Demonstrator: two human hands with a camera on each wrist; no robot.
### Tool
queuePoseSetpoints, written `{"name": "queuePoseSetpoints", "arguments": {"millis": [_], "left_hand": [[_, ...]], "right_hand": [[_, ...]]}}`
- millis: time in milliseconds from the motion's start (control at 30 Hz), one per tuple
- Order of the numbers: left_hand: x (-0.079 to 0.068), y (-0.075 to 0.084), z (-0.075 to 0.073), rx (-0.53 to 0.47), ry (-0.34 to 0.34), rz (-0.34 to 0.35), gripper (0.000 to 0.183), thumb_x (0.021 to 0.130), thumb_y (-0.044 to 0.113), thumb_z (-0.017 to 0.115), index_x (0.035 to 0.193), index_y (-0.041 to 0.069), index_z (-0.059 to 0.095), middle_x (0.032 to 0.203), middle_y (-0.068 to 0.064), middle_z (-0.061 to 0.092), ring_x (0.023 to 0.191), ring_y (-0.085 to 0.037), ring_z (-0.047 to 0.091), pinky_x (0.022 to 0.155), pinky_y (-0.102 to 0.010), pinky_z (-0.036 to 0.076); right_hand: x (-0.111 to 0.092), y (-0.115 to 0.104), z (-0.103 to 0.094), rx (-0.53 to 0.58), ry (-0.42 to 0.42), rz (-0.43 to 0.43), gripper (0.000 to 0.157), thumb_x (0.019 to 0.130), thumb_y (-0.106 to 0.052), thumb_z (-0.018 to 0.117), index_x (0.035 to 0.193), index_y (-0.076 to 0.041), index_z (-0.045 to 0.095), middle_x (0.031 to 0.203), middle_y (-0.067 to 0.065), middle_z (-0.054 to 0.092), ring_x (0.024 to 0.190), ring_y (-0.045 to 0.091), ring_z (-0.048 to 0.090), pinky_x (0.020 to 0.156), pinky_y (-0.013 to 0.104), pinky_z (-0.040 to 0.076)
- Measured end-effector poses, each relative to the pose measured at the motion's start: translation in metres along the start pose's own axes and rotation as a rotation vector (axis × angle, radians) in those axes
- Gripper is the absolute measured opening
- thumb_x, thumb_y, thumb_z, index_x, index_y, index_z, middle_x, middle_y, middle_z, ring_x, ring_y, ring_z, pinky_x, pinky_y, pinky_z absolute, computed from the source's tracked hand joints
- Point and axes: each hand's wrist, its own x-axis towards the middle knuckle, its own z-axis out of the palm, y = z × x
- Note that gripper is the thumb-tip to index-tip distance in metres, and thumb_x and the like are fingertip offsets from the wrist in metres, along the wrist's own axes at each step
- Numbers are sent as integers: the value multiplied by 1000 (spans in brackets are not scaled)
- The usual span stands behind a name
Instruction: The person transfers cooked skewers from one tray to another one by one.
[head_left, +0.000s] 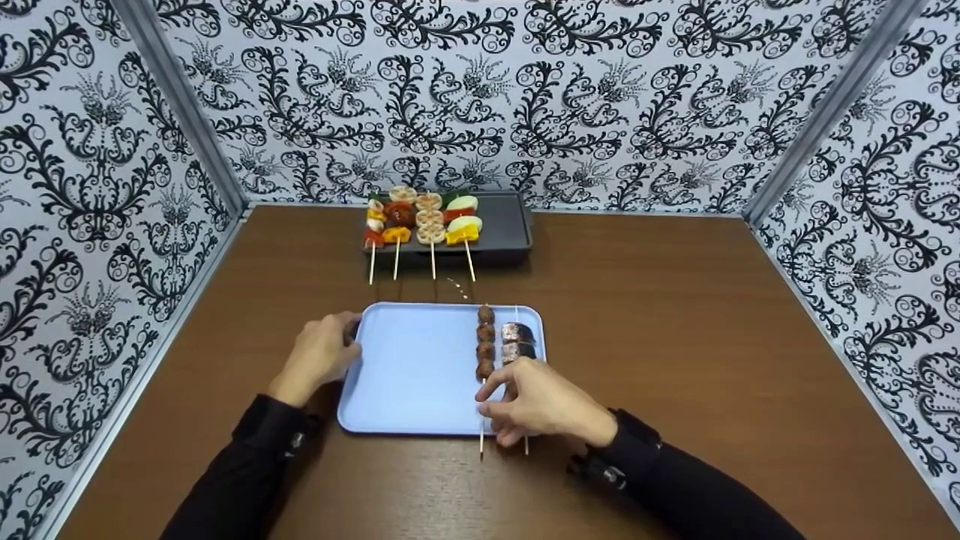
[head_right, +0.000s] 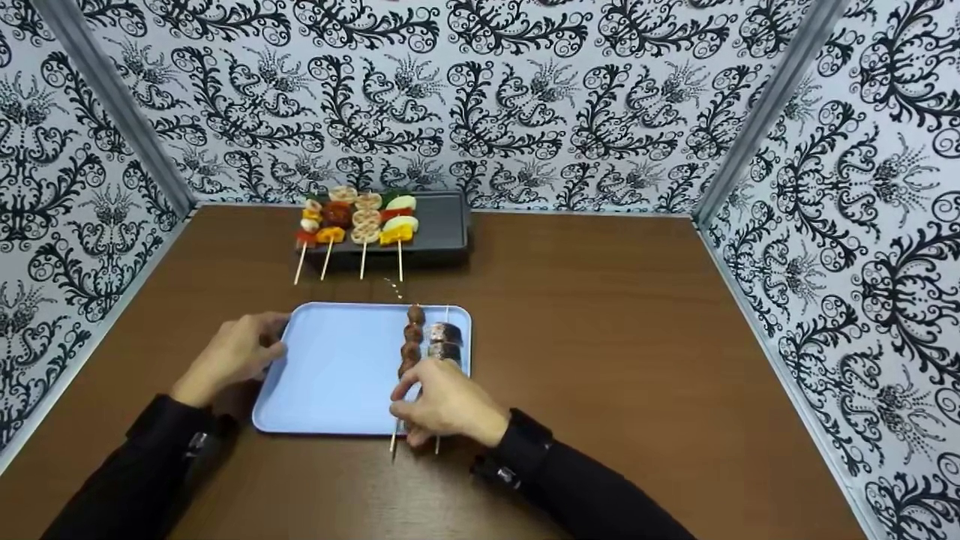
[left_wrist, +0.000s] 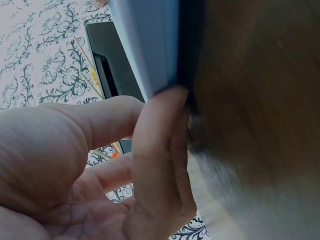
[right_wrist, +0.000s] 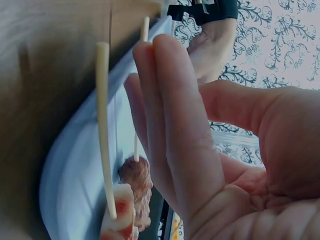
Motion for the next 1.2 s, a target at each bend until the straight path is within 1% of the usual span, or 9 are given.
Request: {"name": "queuePoseSetpoints", "arguments": {"millis": [167, 367, 500, 633, 767, 900, 967, 1100, 1200], "left_hand": [[2, 0, 0, 4, 9, -1, 60, 99, 2, 67, 158, -8, 66, 86, -11, 75, 65, -18, 68, 62, -30, 50], [3, -1, 1, 8, 25, -4, 59, 97, 4, 68, 156, -6, 68, 93, -13, 79, 65, -19, 71, 62, -30, 52], [3, -1, 1, -5, 16, -14, 60, 98, 3, 68, 157, -6, 67, 93, -14, 79, 63, -18, 71, 60, -29, 54], [2, -1, 0, -13, 5, -21, 60, 98, 3, 68, 158, -5, 67, 94, -14, 79, 64, -18, 71, 59, -29, 55], [2, -1, -1, -21, -8, -25, 61, 99, 4, 69, 159, -6, 65, 96, -15, 78, 65, -18, 72, 57, -29, 57], [3, -1, -1, -34, -19, -29, 61, 100, 3, 69, 160, -6, 64, 96, -15, 78, 63, -18, 73, 56, -29, 59], [4, -2, -1, -39, -24, -34, 61, 100, 3, 69, 161, -5, 64, 96, -15, 79, 64, -17, 73, 57, -29, 60], [6, -3, -1, -55, -33, -42, 62, 101, 3, 67, 162, -4, 63, 95, -15, 78, 64, -17, 73, 57, -28, 61], [6, -6, 1, -70, -38, -49, 62, 100, 2, 65, 162, -4, 64, 93, -13, 76, 64, -17, 73, 57, -28, 63]], "right_hand": [[-1, -1, -7, -11, 12, -34, 22, 109, -17, 83, 125, -2, 87, 87, 13, 85, 68, 16, 83, 63, 30, 70], [0, 1, -25, -8, 49, -70, 24, 110, -16, 82, 127, 1, 85, 90, 18, 84, 70, 21, 85, 66, 38, 73], [0, 5, -45, 27, 102, -55, 25, 111, -14, 80, 129, 4, 83, 95, 23, 83, 70, 20, 84, 71, 46, 75], [-1, 9, -66, 81, 152, -17, 28, 112, -13, 79, 132, 7, 80, 100, 26, 83, 73, 20, 83, 78, 52, 76], [-2, 13, -83, 120, 198, 9, 34, 113, -12, 77, 138, 10, 75, 111, 30, 81, 79, 23, 85, 82, 50, 76], [-1, 17, -97, 117, 244, 11, 41, 112, -12, 78, 145, 12, 70, 120, 30, 80, 88, 26, 87, 83, 45, 76], [0, 20, -102, 116, 255, 12, 45, 112, -11, 78, 149, 12, 67, 125, 32, 79, 94, 29, 87, 84, 45, 76], [3, 27, -108, 110, 246, 36, 54, 112, -10, 78, 160, 8, 60, 132, 36, 77, 103, 34, 86, 85, 47, 76], [5, 31, -110, 106, 213, 63, 65, 112, -11, 79, 169, 4, 52, 134, 34, 77, 108, 37, 85, 84, 48, 76]]}}
